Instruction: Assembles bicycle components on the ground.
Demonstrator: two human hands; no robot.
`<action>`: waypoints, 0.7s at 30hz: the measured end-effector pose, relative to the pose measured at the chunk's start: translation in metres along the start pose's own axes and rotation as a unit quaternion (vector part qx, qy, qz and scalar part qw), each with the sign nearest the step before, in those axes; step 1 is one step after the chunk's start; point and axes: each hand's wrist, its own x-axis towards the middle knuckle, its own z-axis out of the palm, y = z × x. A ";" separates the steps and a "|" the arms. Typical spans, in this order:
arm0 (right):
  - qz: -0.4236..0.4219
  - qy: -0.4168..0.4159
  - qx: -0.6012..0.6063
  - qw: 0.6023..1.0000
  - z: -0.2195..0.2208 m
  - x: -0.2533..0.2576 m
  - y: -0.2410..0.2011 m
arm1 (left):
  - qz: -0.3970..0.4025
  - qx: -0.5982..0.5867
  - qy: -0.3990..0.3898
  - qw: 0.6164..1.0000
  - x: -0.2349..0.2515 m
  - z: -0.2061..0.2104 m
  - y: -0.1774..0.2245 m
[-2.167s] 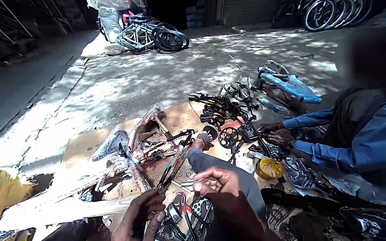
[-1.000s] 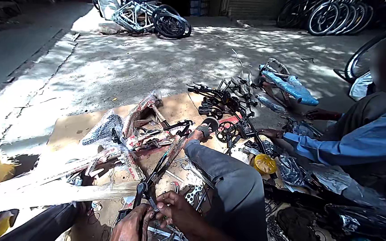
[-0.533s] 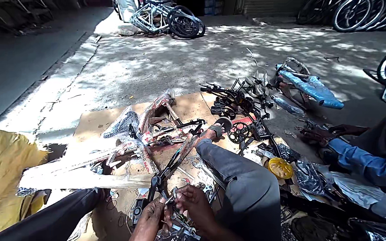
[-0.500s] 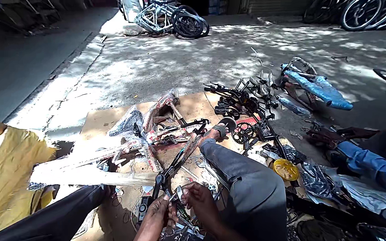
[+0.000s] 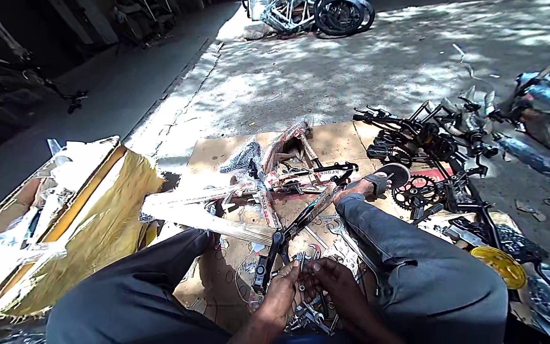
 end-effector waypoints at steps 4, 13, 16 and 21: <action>0.026 0.012 -0.070 0.997 0.000 -0.003 0.002 | 0.048 0.080 -0.076 0.993 0.005 -0.011 -0.013; 0.007 0.115 0.027 0.993 -0.027 0.023 -0.077 | -0.114 0.311 -0.015 0.944 0.025 -0.040 -0.053; 0.027 0.075 -0.010 0.997 -0.036 0.046 -0.101 | -0.132 0.474 0.010 0.870 0.064 -0.041 -0.068; 0.125 0.104 0.003 0.987 -0.055 0.075 -0.066 | -0.152 0.697 0.109 0.693 0.136 -0.026 -0.083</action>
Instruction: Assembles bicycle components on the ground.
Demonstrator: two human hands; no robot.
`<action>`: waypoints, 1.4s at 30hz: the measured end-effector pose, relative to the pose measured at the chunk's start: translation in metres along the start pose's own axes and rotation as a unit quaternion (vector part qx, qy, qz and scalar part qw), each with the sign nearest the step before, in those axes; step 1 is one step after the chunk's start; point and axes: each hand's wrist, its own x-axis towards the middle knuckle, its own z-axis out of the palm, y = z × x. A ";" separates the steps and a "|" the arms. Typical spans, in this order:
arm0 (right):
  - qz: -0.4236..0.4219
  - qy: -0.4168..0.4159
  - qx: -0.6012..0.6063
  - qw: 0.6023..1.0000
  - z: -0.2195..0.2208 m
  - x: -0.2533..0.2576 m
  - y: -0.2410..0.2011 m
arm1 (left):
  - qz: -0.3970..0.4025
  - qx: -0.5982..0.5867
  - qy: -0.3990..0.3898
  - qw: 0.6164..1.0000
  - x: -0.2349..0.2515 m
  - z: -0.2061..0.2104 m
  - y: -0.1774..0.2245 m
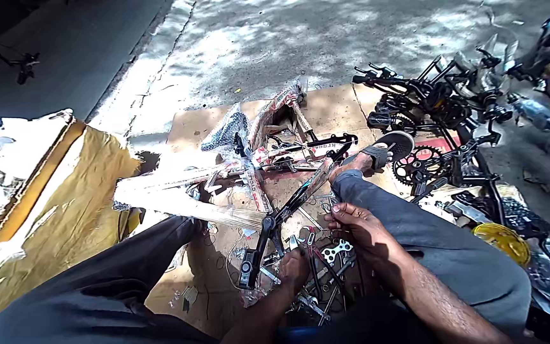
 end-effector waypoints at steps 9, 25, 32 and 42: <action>-0.033 -0.014 -0.019 0.999 0.006 -0.001 0.005 | 0.025 0.137 0.077 0.987 0.060 0.017 0.026; 0.108 -0.026 -0.194 0.975 0.066 0.085 0.101 | 0.161 0.072 0.023 0.984 0.023 0.022 0.000; 0.053 -0.016 -0.119 0.991 0.089 0.095 0.129 | 0.139 0.002 -0.132 0.982 -0.046 0.006 -0.018; -0.016 -0.190 -0.105 0.976 0.063 0.105 0.138 | 0.268 -0.370 -0.137 0.879 -0.153 -0.186 -0.040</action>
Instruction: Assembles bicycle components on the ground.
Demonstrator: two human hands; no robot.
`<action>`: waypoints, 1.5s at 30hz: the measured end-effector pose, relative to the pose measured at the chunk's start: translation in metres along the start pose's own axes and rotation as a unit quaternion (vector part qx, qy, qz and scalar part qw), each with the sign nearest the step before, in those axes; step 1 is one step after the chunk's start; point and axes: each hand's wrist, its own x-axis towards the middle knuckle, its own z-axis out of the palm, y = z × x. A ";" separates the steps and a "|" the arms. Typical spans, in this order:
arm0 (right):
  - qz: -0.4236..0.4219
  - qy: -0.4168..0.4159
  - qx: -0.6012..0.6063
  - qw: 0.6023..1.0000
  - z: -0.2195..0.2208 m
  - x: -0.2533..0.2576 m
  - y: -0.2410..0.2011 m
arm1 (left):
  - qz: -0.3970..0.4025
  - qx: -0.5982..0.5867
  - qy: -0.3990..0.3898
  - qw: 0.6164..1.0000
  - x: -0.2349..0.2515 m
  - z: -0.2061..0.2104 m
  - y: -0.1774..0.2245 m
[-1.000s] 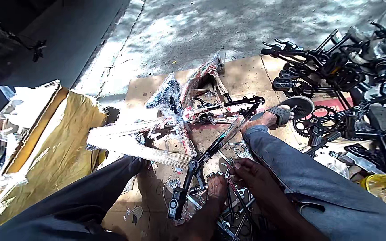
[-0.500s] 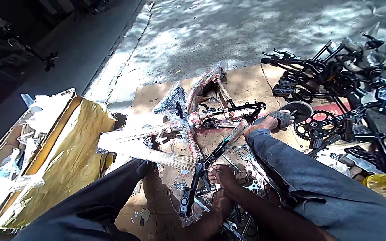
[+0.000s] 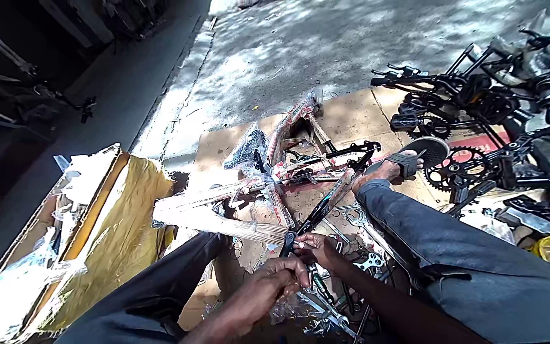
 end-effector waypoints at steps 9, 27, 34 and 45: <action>0.032 0.023 0.010 0.999 -0.002 0.003 0.006 | -0.241 0.163 0.162 0.943 0.102 -0.103 -0.102; 0.074 0.035 0.106 0.991 -0.001 0.014 0.005 | -0.220 0.090 0.111 0.965 0.129 -0.092 -0.144; 0.109 0.075 -0.254 0.958 0.005 -0.007 0.025 | -0.213 0.052 0.216 0.951 0.126 -0.055 -0.150; 0.144 -0.230 -0.620 0.736 0.004 -0.025 0.048 | -0.221 0.099 0.170 0.955 0.125 -0.071 -0.151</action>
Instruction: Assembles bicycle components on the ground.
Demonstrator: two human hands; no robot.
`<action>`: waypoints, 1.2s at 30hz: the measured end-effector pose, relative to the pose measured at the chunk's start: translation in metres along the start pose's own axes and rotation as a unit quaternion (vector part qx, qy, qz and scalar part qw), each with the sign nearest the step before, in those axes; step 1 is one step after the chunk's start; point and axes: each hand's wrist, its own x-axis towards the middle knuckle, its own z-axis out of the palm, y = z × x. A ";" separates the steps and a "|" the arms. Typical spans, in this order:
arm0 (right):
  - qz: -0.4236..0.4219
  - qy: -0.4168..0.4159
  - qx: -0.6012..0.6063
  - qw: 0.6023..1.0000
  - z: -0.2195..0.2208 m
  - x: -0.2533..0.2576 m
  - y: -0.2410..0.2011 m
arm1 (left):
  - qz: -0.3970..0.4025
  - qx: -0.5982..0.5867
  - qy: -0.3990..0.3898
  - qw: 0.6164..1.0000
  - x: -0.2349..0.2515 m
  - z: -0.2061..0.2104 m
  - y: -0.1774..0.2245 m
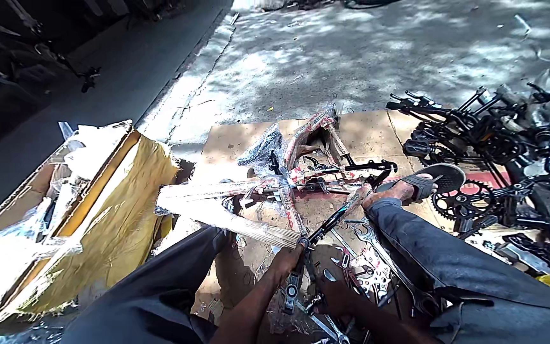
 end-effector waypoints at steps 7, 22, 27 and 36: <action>0.104 -0.022 -0.096 0.990 0.039 -0.034 -0.030 | -0.008 -0.092 0.056 0.994 -0.005 0.023 -0.002; 0.334 0.093 0.011 0.938 0.033 -0.044 -0.016 | -0.007 -0.003 0.042 0.999 -0.005 0.010 0.001; 0.356 0.082 0.003 0.931 0.031 -0.042 -0.014 | -0.011 -0.014 0.050 0.999 -0.007 0.019 0.003; 0.248 0.099 0.021 0.963 -0.001 -0.057 0.008 | -0.006 0.019 0.039 0.999 -0.006 0.010 0.001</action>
